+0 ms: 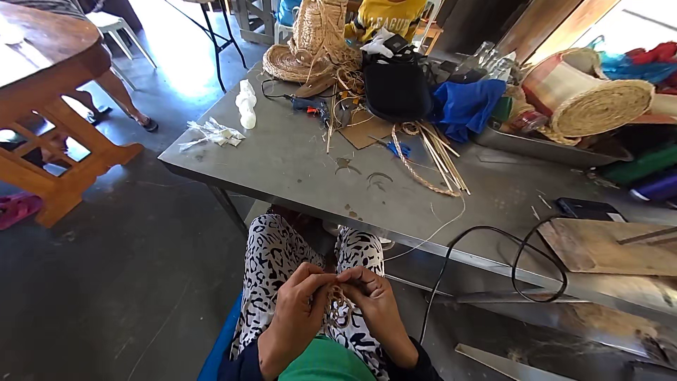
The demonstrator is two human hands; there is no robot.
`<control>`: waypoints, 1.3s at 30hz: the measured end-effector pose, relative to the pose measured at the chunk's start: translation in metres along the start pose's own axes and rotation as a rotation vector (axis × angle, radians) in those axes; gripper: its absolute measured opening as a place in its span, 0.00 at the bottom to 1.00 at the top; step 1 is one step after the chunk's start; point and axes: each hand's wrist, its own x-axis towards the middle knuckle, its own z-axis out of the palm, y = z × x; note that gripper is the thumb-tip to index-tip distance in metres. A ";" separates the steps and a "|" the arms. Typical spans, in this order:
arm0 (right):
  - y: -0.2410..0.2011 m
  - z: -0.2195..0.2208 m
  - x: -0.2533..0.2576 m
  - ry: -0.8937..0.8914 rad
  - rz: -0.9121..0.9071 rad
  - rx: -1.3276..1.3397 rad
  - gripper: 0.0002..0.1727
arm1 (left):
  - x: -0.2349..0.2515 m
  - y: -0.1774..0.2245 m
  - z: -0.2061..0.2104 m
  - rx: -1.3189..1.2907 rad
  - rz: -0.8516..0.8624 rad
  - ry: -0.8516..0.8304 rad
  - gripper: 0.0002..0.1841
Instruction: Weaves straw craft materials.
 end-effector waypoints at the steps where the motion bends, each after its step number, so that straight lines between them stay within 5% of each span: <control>1: -0.003 -0.003 0.000 -0.027 0.025 -0.006 0.12 | 0.000 0.000 0.000 0.046 0.029 0.009 0.09; 8: -0.006 -0.002 0.001 -0.104 -0.103 -0.212 0.18 | -0.001 -0.003 0.006 0.157 0.124 0.015 0.08; 18: 0.014 0.006 -0.002 0.059 -0.368 -0.468 0.07 | -0.001 -0.011 0.001 -0.060 0.047 -0.057 0.05; 32: -0.019 0.002 0.003 0.153 -0.253 -0.332 0.04 | 0.006 -0.011 -0.010 -0.238 -0.298 -0.076 0.06; 39: -0.030 0.013 0.002 0.072 -0.243 -0.211 0.03 | 0.007 -0.011 -0.009 -0.263 -0.297 -0.085 0.07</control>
